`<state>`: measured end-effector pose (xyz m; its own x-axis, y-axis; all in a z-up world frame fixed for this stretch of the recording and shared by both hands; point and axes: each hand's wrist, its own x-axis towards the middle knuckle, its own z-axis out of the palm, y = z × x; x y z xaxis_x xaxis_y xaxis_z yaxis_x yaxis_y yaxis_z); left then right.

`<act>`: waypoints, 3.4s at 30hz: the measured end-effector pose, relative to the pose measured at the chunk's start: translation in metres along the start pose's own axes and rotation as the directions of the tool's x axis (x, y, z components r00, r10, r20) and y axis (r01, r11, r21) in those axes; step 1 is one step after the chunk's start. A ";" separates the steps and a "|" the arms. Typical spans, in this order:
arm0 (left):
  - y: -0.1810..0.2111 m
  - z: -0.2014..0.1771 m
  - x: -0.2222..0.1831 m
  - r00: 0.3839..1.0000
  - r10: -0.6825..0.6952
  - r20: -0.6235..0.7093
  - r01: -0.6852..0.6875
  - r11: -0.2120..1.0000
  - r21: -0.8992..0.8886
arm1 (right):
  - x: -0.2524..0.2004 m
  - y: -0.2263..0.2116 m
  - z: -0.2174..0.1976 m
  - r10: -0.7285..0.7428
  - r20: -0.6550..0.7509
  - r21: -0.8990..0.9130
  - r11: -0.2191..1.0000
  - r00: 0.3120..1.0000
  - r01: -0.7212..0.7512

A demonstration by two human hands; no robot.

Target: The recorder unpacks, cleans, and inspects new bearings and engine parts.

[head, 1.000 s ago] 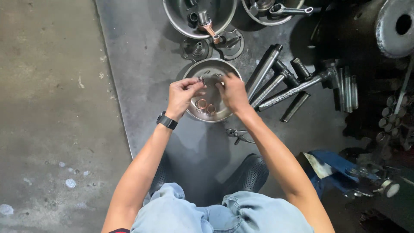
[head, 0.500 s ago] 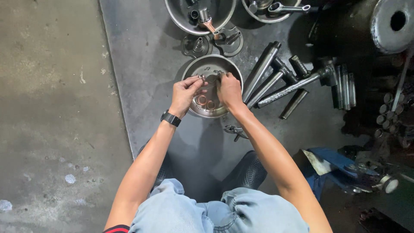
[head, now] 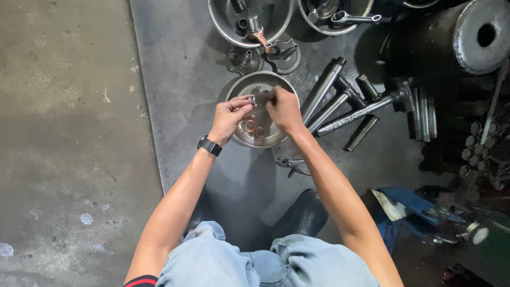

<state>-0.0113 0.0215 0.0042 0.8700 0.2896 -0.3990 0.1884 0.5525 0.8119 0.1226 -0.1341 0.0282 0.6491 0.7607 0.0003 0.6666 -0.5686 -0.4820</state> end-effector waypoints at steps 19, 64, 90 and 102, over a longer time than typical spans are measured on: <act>0.001 0.015 0.002 0.987 0.111 0.116 -0.147 0.911 0.384 | -0.008 -0.005 -0.031 0.256 0.277 0.761 0.531 0.926 -0.374; 0.001 0.003 0.014 0.996 0.095 -0.003 -0.094 0.993 0.066 | -0.008 0.014 0.034 0.043 -0.020 0.223 0.974 0.999 -0.038; 0.011 0.025 0.011 0.981 0.149 0.123 -0.178 0.945 0.274 | 0.008 0.005 -0.038 0.320 0.407 0.700 0.492 0.855 -0.517; 0.010 0.005 0.014 0.998 0.069 -0.007 -0.069 0.997 0.031 | 0.012 0.017 0.031 -0.023 0.289 -0.236 0.967 0.957 0.095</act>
<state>0.0051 0.0273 0.0089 0.8779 0.3322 -0.3449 0.1422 0.5069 0.8502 0.1303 -0.1252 -0.0071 0.4998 0.8317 -0.2417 0.7927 -0.5517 -0.2592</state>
